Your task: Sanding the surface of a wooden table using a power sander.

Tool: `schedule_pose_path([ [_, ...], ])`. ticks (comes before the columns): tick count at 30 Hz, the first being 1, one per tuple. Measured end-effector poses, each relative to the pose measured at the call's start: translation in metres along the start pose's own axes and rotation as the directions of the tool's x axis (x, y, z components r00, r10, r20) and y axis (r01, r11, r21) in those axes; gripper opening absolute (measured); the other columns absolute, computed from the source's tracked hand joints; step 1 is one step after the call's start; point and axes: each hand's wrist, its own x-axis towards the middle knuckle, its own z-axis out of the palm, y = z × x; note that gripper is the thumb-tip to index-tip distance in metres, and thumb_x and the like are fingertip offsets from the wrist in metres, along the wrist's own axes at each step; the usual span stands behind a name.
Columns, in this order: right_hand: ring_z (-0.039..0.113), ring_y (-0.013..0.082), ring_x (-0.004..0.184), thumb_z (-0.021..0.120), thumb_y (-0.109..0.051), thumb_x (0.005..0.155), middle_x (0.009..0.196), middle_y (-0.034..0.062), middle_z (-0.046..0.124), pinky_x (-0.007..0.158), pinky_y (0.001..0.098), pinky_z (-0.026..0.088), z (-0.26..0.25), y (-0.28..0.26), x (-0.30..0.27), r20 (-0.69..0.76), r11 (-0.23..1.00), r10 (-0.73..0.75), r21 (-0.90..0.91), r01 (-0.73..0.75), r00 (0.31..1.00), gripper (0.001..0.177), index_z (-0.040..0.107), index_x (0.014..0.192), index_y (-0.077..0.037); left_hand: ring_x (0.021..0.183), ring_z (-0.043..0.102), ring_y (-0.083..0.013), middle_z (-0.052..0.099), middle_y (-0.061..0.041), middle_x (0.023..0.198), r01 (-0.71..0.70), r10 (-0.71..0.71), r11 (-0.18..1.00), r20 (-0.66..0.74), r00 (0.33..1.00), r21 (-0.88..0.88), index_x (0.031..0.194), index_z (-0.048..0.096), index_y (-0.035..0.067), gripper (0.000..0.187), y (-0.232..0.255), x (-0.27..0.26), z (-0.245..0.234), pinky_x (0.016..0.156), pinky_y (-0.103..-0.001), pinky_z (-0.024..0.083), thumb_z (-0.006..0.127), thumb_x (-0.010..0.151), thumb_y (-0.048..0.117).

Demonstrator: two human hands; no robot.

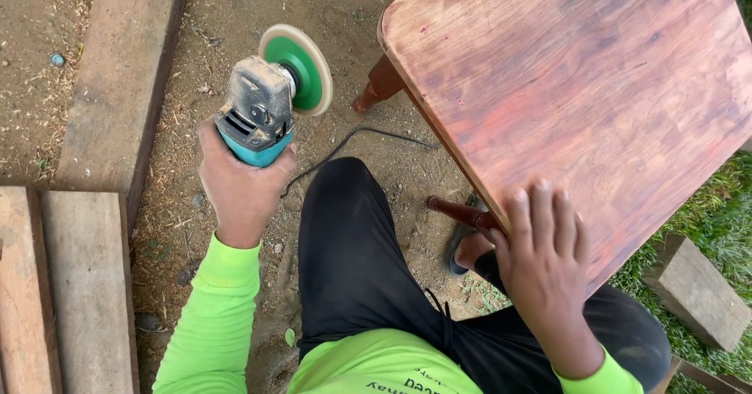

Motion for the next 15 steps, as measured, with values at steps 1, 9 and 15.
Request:
schedule_pose_path([
  [1, 0.049, 0.0399, 0.143, 0.065, -0.031, 0.095, 0.156, 0.0203, 0.051, 0.116, 0.052, 0.039, 0.003, 0.01, -0.021, 0.009, 0.996, 0.087, 0.0, -0.087, 0.996, 0.062, 0.053, 0.15, -0.004, 0.104, 0.076, -0.0272, 0.073, -0.019, 0.114, -0.009, 0.01, 1.0, 0.001, 1.0, -0.023, 0.126, 0.052, -0.001, 0.065, -0.002, 0.002, 0.002, 0.092, -0.039, 0.059, 0.091, 0.08, 0.024],
  [9, 0.058, 0.0352, 0.139, 0.063, -0.028, 0.095, 0.149, 0.0158, 0.061, 0.114, 0.0469, 0.048, 0.02, 0.109, -0.066, 0.05, 0.985, -0.063, -0.16, 0.07, 0.997, 0.053, 0.062, 0.142, -0.004, 0.1, 0.077, -0.0264, 0.074, -0.018, 0.111, 0.008, -0.007, 0.999, 0.019, 1.0, -0.05, 0.122, 0.052, 0.0, 0.063, 0.005, 0.014, 0.0, 0.091, -0.039, 0.059, 0.09, 0.079, 0.026],
  [15, 0.061, 0.0267, 0.141, 0.064, -0.034, 0.1, 0.153, 0.0081, 0.063, 0.115, 0.0404, 0.05, 0.039, 0.209, -0.111, 0.105, 0.962, -0.088, -0.248, 0.112, 0.991, 0.052, 0.063, 0.147, -0.013, 0.102, 0.075, -0.0284, 0.073, -0.019, 0.113, -0.049, 0.041, 0.996, 0.103, 0.994, 0.072, 0.126, 0.052, -0.001, 0.066, 0.018, 0.006, -0.002, 0.091, -0.04, 0.058, 0.091, 0.079, 0.026],
])
